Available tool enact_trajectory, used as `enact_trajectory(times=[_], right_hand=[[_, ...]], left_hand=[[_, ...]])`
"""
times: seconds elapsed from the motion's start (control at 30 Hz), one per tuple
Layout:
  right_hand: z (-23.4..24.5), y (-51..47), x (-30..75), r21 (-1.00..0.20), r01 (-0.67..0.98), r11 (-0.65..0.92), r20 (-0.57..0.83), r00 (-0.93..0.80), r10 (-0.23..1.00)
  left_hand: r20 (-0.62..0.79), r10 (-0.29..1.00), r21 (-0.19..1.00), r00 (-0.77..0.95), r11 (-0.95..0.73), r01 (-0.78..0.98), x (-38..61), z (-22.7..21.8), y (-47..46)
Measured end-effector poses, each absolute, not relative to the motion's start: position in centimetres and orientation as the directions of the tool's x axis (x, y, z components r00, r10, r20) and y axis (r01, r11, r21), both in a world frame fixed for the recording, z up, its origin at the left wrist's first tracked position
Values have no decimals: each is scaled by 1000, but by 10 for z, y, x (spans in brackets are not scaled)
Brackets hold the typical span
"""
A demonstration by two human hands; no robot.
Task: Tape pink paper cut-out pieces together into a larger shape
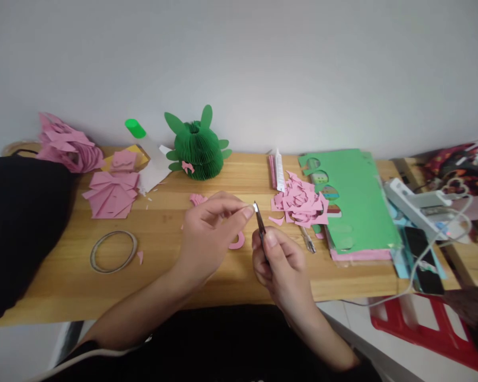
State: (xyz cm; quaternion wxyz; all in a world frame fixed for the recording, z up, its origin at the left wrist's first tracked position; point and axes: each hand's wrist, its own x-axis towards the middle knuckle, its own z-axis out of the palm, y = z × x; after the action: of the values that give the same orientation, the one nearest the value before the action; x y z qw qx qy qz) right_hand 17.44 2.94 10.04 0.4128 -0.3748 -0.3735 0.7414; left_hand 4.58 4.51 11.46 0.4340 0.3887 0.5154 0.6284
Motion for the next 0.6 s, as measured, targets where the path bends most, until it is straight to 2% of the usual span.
enact_trajectory(times=[0.6], right_hand=[[101, 29, 174, -892, -276, -358, -265, -322, 909]], left_hand=[[48, 944, 988, -328, -93, -124, 45, 112, 47]])
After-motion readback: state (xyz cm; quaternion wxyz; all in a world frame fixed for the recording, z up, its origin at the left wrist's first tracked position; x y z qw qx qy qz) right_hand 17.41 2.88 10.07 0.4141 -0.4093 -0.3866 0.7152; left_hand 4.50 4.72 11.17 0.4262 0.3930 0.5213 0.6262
